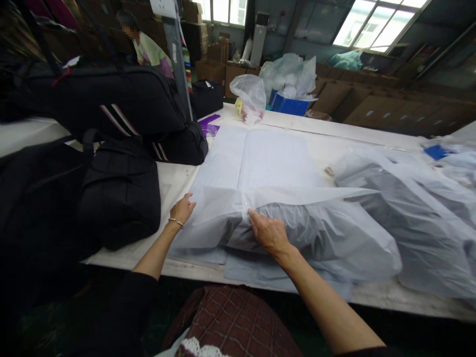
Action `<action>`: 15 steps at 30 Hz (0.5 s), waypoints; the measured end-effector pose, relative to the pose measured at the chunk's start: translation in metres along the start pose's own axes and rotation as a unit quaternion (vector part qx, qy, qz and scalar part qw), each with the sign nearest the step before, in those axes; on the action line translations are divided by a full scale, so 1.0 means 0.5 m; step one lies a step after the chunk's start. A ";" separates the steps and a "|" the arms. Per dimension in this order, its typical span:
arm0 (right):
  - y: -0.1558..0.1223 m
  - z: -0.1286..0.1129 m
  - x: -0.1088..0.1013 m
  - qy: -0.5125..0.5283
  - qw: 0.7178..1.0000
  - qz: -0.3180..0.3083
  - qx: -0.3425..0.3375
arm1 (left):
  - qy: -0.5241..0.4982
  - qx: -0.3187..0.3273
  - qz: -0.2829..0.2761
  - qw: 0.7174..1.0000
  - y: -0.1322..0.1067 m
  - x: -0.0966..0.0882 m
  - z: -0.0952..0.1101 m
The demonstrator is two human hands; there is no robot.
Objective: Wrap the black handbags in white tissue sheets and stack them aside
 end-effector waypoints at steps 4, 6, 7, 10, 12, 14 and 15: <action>0.002 0.003 0.006 0.016 1.000 0.007 -0.002 | 0.011 0.177 0.077 0.981 0.004 -0.065 0.181; 0.004 0.001 0.004 0.028 1.000 0.008 -0.004 | -0.038 0.300 0.069 0.951 -0.018 -0.053 0.311; 0.005 -0.001 0.003 0.034 0.999 0.009 -0.007 | -0.059 0.356 0.051 0.931 -0.036 -0.035 0.373; 0.010 -0.003 -0.002 0.052 0.999 0.016 -0.009 | -0.066 0.485 -0.019 0.872 -0.105 0.054 0.515; 0.006 0.000 -0.003 0.067 0.997 0.021 -0.021 | -0.027 0.514 -0.070 0.855 -0.138 0.130 0.553; -0.013 0.005 -0.011 0.101 0.992 0.050 -0.056 | 0.023 0.503 -0.110 0.857 -0.150 0.196 0.550; -0.029 0.011 -0.020 0.124 0.986 0.079 -0.078 | 0.044 0.496 -0.120 0.859 -0.151 0.220 0.540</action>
Point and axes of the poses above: each hand's wrist, its own y-axis towards the middle knuckle, its own x-axis out of the palm, z = x × y, the point moved 8 cm from there along y, towards the middle knuckle, and after that the axes turned 4 degrees about x, right-handed, at the moved point
